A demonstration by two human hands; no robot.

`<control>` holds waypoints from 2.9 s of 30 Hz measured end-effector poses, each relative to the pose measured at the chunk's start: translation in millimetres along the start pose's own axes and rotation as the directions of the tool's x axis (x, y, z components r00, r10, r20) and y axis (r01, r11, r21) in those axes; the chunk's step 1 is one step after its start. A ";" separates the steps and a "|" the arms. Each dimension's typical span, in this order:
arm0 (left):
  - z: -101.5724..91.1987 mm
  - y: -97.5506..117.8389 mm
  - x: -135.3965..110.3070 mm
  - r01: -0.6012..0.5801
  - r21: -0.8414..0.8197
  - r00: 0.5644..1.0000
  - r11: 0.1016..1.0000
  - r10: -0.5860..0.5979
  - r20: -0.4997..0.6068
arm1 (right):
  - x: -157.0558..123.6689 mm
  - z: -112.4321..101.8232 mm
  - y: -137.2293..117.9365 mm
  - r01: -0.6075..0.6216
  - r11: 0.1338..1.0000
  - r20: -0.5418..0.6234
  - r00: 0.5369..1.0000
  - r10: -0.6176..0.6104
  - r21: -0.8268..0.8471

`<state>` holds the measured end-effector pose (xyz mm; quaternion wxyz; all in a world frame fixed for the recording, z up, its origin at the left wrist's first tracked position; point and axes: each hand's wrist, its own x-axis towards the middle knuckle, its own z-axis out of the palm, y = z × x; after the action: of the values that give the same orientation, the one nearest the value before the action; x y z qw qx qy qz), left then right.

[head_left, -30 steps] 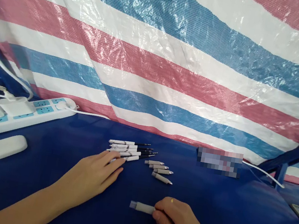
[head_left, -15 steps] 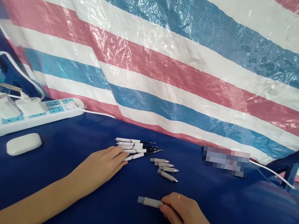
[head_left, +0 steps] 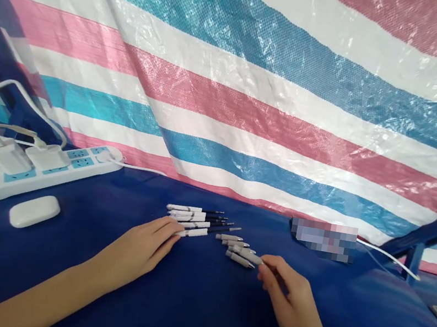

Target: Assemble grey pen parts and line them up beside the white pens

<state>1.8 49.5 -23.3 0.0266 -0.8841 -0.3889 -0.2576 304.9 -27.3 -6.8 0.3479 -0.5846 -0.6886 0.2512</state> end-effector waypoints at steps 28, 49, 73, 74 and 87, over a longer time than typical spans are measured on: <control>0.1 0.3 -0.3 -0.038 -0.126 0.996 0.991 0.047 0.077 | 3.7 -5.2 6.2 0.074 0.991 0.065 0.996 -0.067 -0.111; -3.1 30.4 -11.1 0.019 -0.401 0.940 0.916 0.120 0.318 | -2.3 8.4 -8.0 0.005 0.998 0.323 0.946 0.013 -0.056; 3.4 42.9 -13.9 -0.206 -0.148 0.906 0.967 0.246 0.346 | -15.0 14.6 -11.8 0.099 0.972 0.342 0.940 -0.022 -0.211; 3.8 42.7 -14.1 -0.204 -0.149 0.908 0.968 0.244 0.340 | -14.9 14.6 -11.5 0.096 0.975 0.328 0.944 -0.026 -0.200; 2.6 44.3 -13.9 -0.225 -0.174 0.909 0.959 0.271 0.316 | -16.2 17.1 -13.1 0.215 0.955 0.372 0.919 -0.128 -0.204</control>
<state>26.2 9.9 -25.4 -0.0672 -0.9570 -0.2541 -0.1226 284.6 -44.6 -10.7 0.1655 -0.5043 -0.8142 0.2354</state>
